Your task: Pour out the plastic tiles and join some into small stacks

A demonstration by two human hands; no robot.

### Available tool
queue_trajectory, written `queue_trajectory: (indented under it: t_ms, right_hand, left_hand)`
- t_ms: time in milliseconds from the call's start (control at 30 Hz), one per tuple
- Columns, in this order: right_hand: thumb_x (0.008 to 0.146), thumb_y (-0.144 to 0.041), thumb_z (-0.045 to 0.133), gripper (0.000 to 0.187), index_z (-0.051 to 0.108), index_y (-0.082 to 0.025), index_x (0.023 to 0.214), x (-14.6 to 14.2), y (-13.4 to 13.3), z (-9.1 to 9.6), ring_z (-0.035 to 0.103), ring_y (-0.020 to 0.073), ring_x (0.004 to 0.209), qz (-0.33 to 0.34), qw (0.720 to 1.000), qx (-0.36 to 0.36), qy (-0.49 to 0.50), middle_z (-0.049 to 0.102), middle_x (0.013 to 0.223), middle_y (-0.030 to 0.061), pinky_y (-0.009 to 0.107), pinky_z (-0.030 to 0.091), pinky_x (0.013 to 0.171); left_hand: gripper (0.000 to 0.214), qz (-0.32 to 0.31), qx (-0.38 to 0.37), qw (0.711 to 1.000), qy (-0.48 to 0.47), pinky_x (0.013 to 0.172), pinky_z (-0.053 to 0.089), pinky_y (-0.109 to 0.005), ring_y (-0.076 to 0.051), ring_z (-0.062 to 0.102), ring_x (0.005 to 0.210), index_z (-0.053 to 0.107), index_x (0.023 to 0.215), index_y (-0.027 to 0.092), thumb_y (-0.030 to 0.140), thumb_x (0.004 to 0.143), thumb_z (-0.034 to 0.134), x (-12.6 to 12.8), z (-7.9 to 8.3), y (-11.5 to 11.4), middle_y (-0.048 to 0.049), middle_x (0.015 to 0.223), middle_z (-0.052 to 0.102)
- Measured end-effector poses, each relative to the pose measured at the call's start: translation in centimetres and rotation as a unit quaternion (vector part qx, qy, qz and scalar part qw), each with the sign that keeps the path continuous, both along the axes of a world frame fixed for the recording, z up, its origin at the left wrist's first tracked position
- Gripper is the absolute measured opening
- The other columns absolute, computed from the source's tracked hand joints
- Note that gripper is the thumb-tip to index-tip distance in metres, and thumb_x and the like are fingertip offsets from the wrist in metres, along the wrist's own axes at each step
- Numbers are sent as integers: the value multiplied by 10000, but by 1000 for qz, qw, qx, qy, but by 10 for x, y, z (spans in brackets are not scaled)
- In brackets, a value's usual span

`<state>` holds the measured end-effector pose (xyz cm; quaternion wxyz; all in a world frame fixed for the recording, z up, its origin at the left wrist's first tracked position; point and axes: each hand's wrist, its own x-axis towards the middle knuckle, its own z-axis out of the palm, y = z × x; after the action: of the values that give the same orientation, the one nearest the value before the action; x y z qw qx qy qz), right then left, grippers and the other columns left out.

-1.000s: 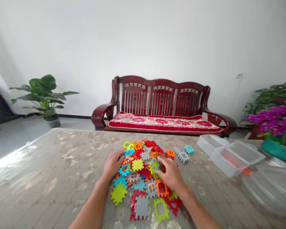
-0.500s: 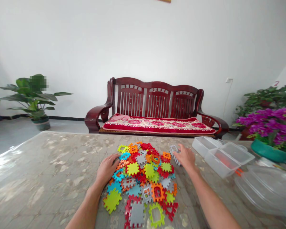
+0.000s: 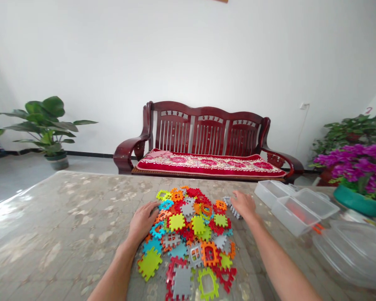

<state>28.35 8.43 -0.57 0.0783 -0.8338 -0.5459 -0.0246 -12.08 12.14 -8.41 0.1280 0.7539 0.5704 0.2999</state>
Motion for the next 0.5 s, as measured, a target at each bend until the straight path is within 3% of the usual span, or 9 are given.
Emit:
queue_trajectory:
  t_ms: [267,500]
  right_hand:
    - [783,-427,581,448,659,-224,1175,-7,17,-4,635,314,1095,25,998,-64,-3,707,1142,133,411,480,886]
    - [746,-241,596,379,664,-231,1118,-1,22,-14,674,263,1037,30,997,-74,2,726,1092,115,337,499,821]
  left_hand:
    - [365,0,-4,1000,-2,1052,414,-349,-210,598,1165,688,1119,259,352,875,433,1,5,-4,-24,1240,681]
    - [365,5,-7,1000,-3,1058,411,-363,-217,591,1179,682,1138,265,343,869,448,1,4,-2,-22,1247,678]
